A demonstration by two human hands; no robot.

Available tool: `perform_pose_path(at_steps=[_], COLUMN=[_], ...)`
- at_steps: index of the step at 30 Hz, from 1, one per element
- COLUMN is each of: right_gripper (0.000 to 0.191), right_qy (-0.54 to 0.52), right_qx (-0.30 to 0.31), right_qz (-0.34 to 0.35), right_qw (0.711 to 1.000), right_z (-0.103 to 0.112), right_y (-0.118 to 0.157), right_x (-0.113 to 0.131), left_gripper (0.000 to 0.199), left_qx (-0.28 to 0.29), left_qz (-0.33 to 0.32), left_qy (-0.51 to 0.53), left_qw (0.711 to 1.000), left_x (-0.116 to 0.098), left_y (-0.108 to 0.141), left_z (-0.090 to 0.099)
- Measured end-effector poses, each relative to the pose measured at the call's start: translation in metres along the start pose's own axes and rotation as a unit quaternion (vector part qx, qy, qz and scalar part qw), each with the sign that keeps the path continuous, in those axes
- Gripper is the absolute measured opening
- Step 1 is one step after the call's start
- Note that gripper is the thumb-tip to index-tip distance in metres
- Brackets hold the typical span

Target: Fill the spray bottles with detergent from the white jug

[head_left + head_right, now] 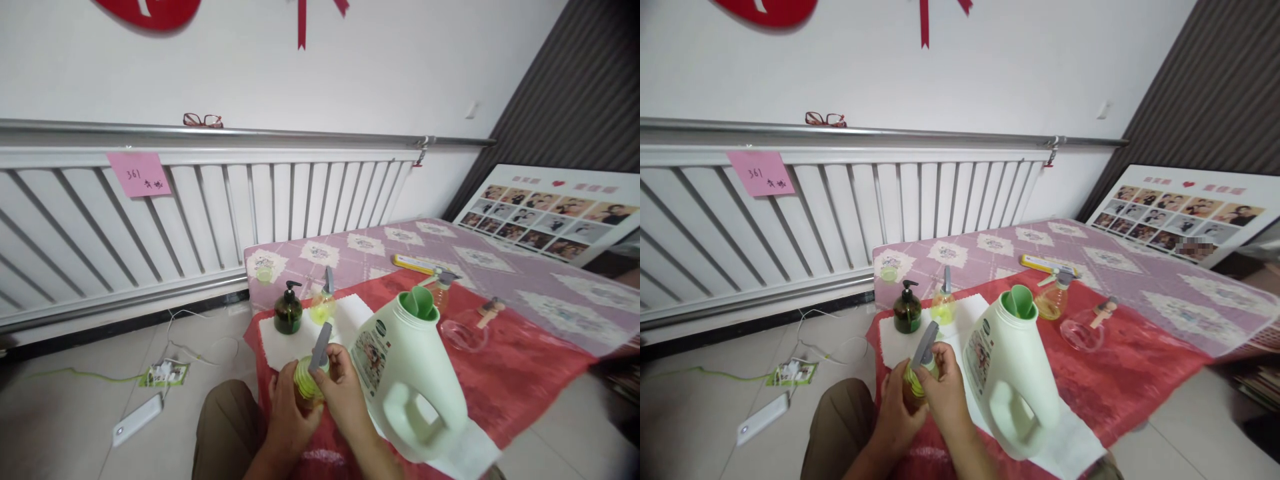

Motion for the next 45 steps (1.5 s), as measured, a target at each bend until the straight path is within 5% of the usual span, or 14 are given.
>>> perform_pose_path(at_steps=[11, 20, 32, 36, 40, 45], right_gripper=[0.036, 0.031, 0.022, 0.021, 0.022, 0.024], right_qy=[0.025, 0.178, 0.258, 0.247, 0.227, 0.194], right_qx=[0.065, 0.174, 0.037, 0.015, 0.003, -0.020], right_qz=[-0.033, -0.013, -0.016, -0.013, -0.017, -0.023], right_qw=[0.997, 0.968, 0.965, 0.969, 0.974, 0.981], right_z=[0.012, 0.020, -0.003, -0.005, -0.005, -0.009], right_y=[0.005, -0.003, 0.003, 0.005, 0.009, 0.015], right_x=[0.005, 0.028, 0.016, 0.008, 0.010, 0.015], left_gripper=[0.072, 0.071, 0.073, 0.080, 0.079, 0.049], left_qx=[-0.009, -0.008, -0.028, 0.012, 0.080, 0.053], left_qz=[-0.001, 0.001, 0.029, 0.024, 0.048, 0.101], left_qy=[0.013, 0.019, 0.065, 0.120, 0.209, 0.266], left_qw=[1.000, 1.000, 0.997, 0.992, 0.973, 0.957], left_x=[-0.002, -0.001, 0.007, 0.012, 0.010, -0.019], left_y=[-0.001, 0.000, 0.001, 0.000, -0.008, -0.030], left_z=[0.003, 0.002, -0.003, -0.001, 0.023, 0.065])
Point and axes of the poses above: each hand's wrist, its own y-axis away from the middle knuckle, its own z-axis out of the back of the hand, x = y × z, the point moved 4 cm from there along -y, towards the middle knuckle, and after that the axes turned 3 degrees about -y, right-handed, at the moved point
